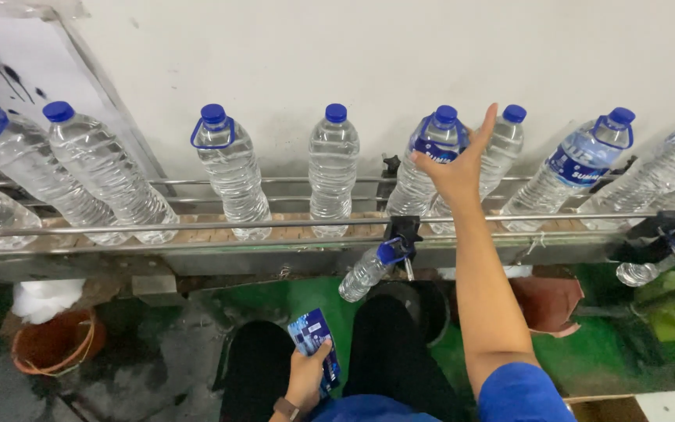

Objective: The person sits on the floor and applies blue labels to a row of clear plastic water bottles arranged on a metal rack. They pick up each bottle, wrap the label around it, and place it back in line.

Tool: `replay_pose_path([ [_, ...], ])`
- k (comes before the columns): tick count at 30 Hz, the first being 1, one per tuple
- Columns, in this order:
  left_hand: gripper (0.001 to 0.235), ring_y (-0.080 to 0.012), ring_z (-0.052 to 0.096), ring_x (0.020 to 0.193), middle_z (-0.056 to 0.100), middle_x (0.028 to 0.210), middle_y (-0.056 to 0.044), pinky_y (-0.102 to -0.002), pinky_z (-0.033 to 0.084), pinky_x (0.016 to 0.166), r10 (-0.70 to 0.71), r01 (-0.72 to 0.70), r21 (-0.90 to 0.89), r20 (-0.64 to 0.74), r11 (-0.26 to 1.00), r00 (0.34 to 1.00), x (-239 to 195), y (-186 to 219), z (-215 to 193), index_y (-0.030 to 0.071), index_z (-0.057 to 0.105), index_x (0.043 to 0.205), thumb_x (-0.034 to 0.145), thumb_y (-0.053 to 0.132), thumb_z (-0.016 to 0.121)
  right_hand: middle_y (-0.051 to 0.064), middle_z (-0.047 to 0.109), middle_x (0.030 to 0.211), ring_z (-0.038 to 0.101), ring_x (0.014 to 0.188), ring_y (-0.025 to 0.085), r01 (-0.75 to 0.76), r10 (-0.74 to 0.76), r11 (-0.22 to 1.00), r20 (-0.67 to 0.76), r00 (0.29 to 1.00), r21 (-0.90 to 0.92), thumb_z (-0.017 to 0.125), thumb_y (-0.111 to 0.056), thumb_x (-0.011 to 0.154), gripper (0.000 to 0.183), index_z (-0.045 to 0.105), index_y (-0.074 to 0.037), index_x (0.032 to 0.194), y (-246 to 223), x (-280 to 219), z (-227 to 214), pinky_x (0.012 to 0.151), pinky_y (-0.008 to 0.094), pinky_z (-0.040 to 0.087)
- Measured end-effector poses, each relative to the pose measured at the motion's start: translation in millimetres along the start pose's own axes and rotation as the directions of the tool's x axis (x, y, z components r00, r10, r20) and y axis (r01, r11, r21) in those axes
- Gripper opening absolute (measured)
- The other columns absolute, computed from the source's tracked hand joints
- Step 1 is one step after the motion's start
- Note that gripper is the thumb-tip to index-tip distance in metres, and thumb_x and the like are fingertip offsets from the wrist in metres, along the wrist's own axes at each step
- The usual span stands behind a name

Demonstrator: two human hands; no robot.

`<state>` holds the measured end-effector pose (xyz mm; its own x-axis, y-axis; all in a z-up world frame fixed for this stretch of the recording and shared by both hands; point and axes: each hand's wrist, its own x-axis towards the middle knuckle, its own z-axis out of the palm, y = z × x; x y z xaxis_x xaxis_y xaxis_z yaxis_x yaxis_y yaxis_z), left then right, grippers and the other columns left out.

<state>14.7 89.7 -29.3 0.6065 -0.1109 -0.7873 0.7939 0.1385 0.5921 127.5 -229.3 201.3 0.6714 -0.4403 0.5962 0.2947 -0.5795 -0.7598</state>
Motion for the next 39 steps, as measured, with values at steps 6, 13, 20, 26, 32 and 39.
replay_pose_path([
  [6,0.044,-0.0345,0.067,0.117,0.073,0.125,-0.017,-0.048,0.05,0.105,0.066,-0.066,-0.029,-0.002,0.997,0.998,9.4,-11.5,-5.8,0.005,0.064,0.133,0.091,0.016,0.073,0.018,-0.01,0.174,0.004,0.163,0.034,-0.127,0.137,0.979,0.056,0.989,-0.159,0.097,-0.025,0.082,0.137,-0.016,-0.024,0.16,-7.7,-5.2,-15.4,0.128,0.053,0.017],
  [13,0.055,-0.0344,0.058,0.133,0.065,0.141,-0.016,-0.049,0.039,0.118,-0.008,0.007,-0.004,-0.035,1.0,0.999,7.4,-12.1,-7.7,0.009,0.055,0.145,0.093,0.016,0.071,0.022,0.004,0.173,0.024,0.157,0.036,-0.208,0.22,0.951,0.031,0.975,-0.227,0.096,-0.033,0.072,0.142,-0.014,-0.02,0.16,22.6,-11.2,-37.3,0.121,0.051,0.028],
  [20,0.05,-0.0365,0.068,0.114,0.072,0.122,-0.02,-0.05,0.052,0.103,0.121,-0.125,-0.209,-0.034,0.97,0.992,-5.7,9.5,-0.9,0.005,0.062,0.134,0.087,0.007,0.076,0.024,0.021,0.161,0.026,0.151,0.038,-0.106,0.062,0.956,-0.166,0.984,-0.274,0.086,-0.025,0.082,0.109,0.009,-0.003,0.157,9.4,-109.5,6.2,0.123,0.052,0.024],
  [26,0.032,-0.033,0.071,0.093,0.075,0.103,-0.019,-0.045,0.056,0.086,0.335,-0.277,-0.376,0.097,0.884,0.937,-6.3,23.0,1.0,0.001,0.071,0.118,0.086,0.005,0.074,0.005,0.065,0.124,0.055,0.12,0.021,-0.369,0.27,0.929,0.752,0.602,-0.038,0.081,-0.02,0.086,0.056,0.047,-0.014,0.13,9.3,-249.8,84.1,0.106,0.039,0.039],
  [32,0.007,-0.024,0.063,0.072,0.066,0.079,-0.011,-0.037,0.05,0.072,0.461,-0.426,-0.272,0.08,0.863,0.884,23.8,31.6,5.2,0.006,0.069,0.097,0.092,0.011,0.07,0.003,0.071,0.102,0.068,0.094,0.016,-0.351,-0.119,0.888,0.885,0.45,0.298,0.074,-0.03,0.093,0.016,0.075,-0.014,0.096,-43.0,-152.9,48.6,0.091,0.034,0.052],
  [39,0.067,-0.03,0.06,0.091,0.06,0.104,-0.022,-0.038,0.05,0.081,0.887,-0.899,0.144,-0.285,0.414,0.363,12.6,172.4,15.3,0.004,0.056,0.128,0.074,0.021,0.092,0.012,0.073,0.106,0.071,0.098,0.034,0.527,-0.476,0.844,0.309,0.823,-0.104,0.088,-0.02,0.093,0.023,0.075,-0.002,0.094,-71.7,44.6,37.9,0.084,0.038,0.054],
])
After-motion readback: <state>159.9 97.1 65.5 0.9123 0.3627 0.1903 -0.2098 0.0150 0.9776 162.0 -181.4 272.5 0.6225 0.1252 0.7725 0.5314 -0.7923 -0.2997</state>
